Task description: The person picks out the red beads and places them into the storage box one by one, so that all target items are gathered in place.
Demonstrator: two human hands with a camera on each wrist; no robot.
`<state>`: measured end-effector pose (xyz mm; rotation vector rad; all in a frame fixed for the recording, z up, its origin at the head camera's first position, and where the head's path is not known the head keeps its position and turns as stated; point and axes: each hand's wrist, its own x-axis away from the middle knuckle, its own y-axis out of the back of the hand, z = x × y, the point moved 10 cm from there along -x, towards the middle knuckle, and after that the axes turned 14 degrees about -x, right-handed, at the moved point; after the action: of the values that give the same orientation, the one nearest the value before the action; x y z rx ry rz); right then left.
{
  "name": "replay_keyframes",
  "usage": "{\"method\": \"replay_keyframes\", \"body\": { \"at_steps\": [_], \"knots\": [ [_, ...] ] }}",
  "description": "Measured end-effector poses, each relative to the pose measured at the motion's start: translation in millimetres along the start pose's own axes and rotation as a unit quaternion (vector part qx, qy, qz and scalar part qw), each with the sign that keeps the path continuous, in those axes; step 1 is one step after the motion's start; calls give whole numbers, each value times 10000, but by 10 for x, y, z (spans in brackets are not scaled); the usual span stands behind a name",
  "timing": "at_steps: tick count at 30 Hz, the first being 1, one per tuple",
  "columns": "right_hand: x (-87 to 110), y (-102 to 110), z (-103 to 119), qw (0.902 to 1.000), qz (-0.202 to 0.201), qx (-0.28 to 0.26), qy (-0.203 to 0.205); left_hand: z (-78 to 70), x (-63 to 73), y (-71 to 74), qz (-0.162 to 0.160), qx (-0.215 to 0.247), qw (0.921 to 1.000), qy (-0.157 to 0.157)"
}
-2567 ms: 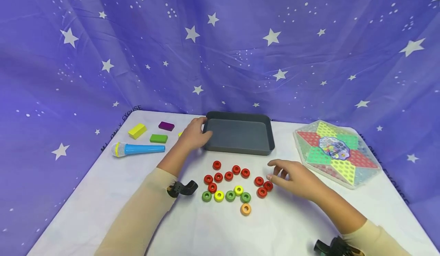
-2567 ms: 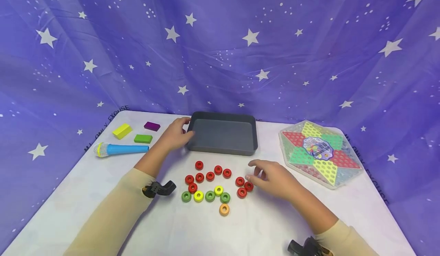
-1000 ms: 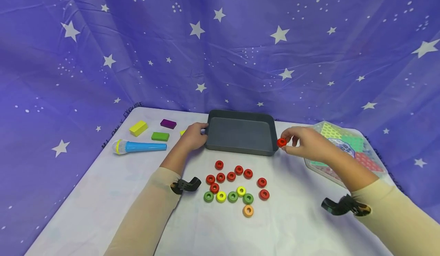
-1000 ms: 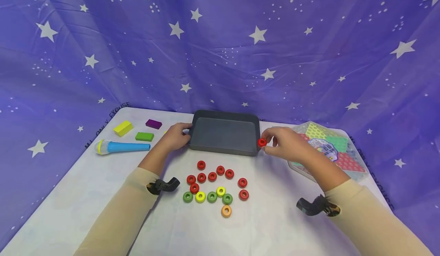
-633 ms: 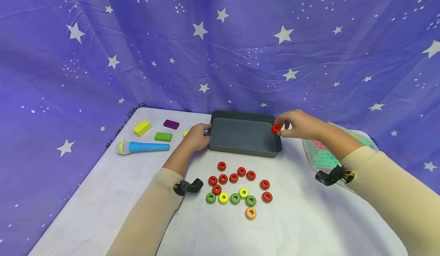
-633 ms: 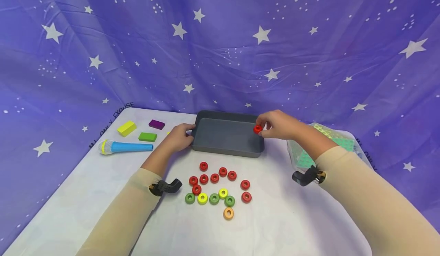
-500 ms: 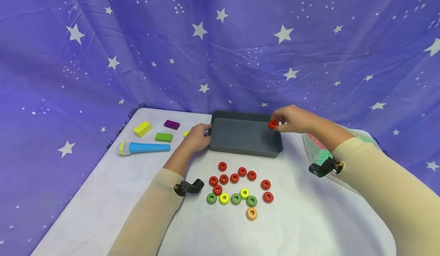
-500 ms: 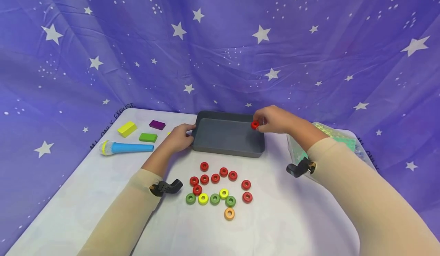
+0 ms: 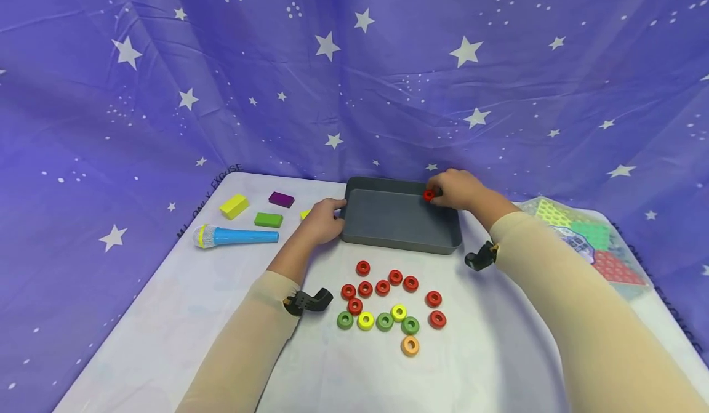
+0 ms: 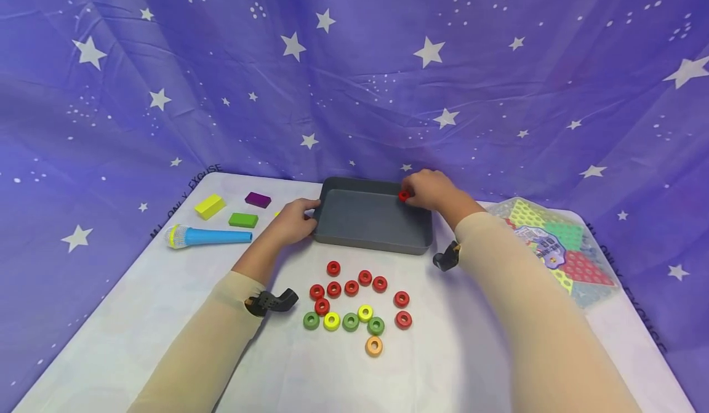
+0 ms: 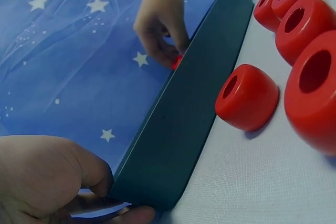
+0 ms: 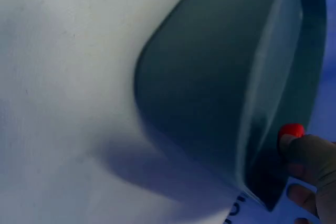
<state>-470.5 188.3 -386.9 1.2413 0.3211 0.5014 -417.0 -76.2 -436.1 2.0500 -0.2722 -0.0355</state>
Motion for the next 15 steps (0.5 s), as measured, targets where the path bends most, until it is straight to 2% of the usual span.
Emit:
{"method": "replay_keyframes", "body": {
  "at_steps": [6,12,15],
  "knots": [
    [-4,-99,-76,9988,-143,449,-124,-13,-3,-12,19,-32,10000,39],
    [-12,-193,-114,9986,-144,439,-270,12,1,-15,58,-9,9998,172],
    [7,-177,-76,9989,-178,393,-203,24,-4,-16,79,10,9998,188]
  ]
}}
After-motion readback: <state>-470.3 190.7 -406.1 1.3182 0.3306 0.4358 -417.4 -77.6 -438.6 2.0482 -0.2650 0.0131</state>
